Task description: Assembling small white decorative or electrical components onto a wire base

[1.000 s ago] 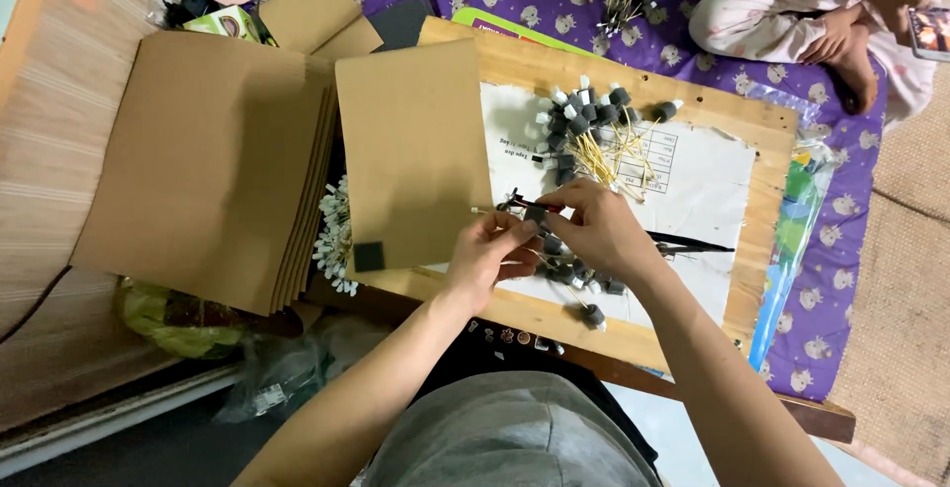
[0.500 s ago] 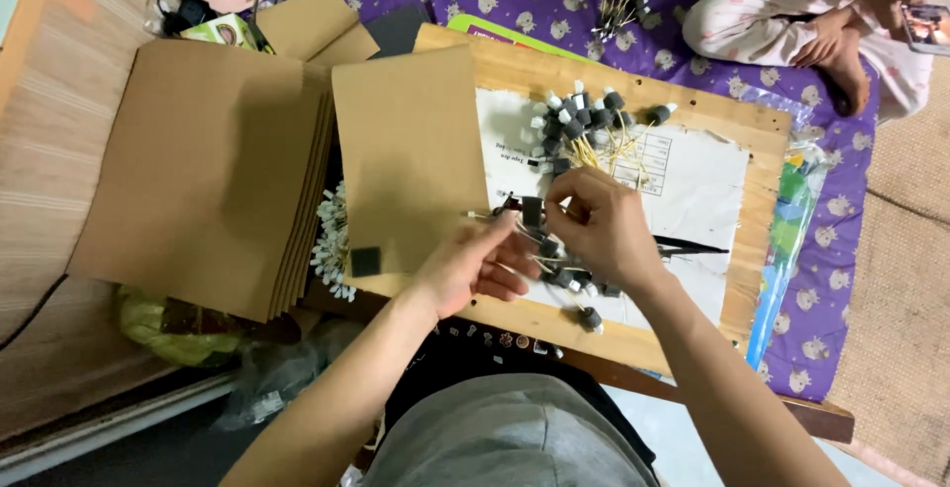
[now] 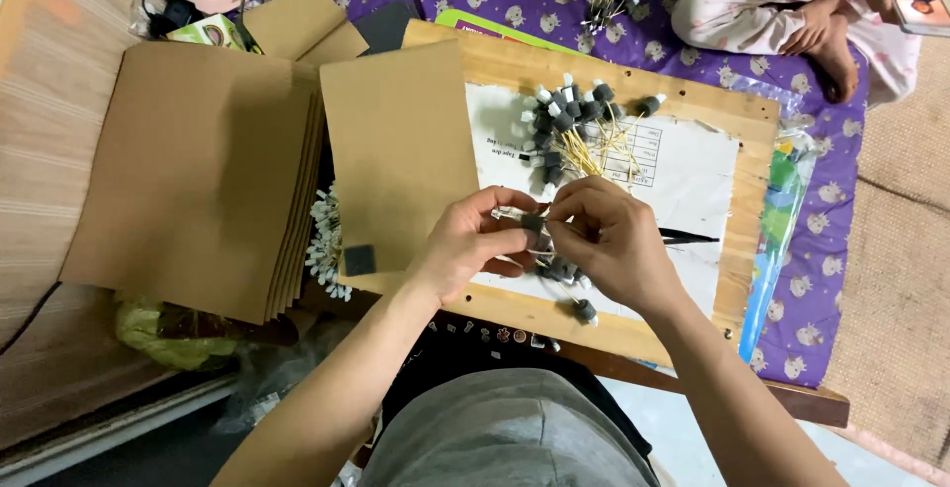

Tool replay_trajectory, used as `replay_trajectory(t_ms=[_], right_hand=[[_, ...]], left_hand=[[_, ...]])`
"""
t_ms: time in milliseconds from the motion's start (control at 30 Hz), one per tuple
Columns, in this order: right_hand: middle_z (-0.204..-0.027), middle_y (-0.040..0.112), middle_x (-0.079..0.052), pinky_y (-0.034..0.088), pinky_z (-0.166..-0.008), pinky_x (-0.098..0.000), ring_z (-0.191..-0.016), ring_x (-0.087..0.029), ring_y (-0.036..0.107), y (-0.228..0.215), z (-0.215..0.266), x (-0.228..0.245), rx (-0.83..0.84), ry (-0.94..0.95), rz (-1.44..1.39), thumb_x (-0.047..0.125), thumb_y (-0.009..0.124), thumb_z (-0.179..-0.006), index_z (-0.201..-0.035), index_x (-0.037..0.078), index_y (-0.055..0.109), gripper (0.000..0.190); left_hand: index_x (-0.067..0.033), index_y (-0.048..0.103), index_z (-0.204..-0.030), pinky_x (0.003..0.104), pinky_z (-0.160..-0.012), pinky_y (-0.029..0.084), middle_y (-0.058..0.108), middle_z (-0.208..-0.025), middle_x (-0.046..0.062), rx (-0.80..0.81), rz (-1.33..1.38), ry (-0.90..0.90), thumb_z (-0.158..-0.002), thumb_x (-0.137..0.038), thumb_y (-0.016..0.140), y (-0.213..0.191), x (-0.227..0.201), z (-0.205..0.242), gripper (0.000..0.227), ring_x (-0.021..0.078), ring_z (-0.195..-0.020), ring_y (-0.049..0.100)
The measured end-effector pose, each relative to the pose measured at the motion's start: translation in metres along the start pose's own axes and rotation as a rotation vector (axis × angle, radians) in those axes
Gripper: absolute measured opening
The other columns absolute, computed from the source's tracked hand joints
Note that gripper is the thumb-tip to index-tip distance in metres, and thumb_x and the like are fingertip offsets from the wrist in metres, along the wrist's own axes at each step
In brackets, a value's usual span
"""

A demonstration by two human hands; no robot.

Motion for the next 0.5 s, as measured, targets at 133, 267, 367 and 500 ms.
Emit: replay_trajectory(t_ms=[133, 267, 367, 500], right_hand=[[-0.089, 0.067, -0.014, 0.044, -0.051, -0.0277, -0.059, -0.018, 0.055, 0.001, 0.004, 0.01, 0.011, -0.035, -0.021, -0.003, 0.069, -0.077, -0.084, 0.0, 0.071, 0.007], [-0.086, 0.066, -0.012, 0.043, -0.047, -0.0268, -0.056, -0.017, 0.056, -0.003, 0.007, 0.022, -0.02, -0.139, 0.05, -0.003, 0.071, -0.078, -0.082, 0.001, 0.072, 0.006], [-0.074, 0.064, -0.013, 0.042, -0.046, -0.029, -0.05, -0.018, 0.052, -0.002, 0.006, 0.016, 0.007, -0.04, 0.023, -0.001, 0.071, -0.079, -0.081, 0.0, 0.072, 0.003], [-0.045, 0.053, -0.006, 0.032, -0.046, -0.0255, -0.044, -0.012, 0.036, 0.003, 0.008, -0.009, 0.108, 0.363, -0.15, 0.009, 0.073, -0.081, -0.089, -0.001, 0.074, 0.013]], left_hand=[[-0.0052, 0.064, -0.117, 0.042, -0.064, 0.064, 0.072, -0.094, 0.018, -0.056, 0.06, 0.019, -0.074, -0.003, 0.078, 0.002, -0.007, 0.003, 0.045, 0.0309, -0.077, 0.074], [-0.0054, 0.06, -0.125, 0.037, -0.074, 0.063, 0.07, -0.103, 0.02, -0.058, 0.278, -0.075, -0.087, -0.016, 0.063, 0.003, -0.012, 0.008, 0.04, 0.0306, -0.091, 0.072], [-0.0059, 0.056, -0.132, 0.041, -0.079, 0.062, 0.07, -0.105, 0.021, -0.005, 0.237, 0.032, -0.09, -0.026, 0.065, 0.009, -0.024, 0.015, 0.048, 0.0323, -0.094, 0.071], [-0.0041, 0.047, -0.139, 0.04, -0.077, 0.063, 0.066, -0.114, 0.028, 0.138, -0.16, 0.305, -0.083, -0.019, 0.075, 0.011, -0.036, 0.026, 0.065, 0.0279, -0.083, 0.072]])
Point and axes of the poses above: each hand's wrist, its own z-axis away from the middle knuckle, its own y-axis out of the palm, x = y × z, the point moved 6 cm from there along -z, towards the middle knuckle
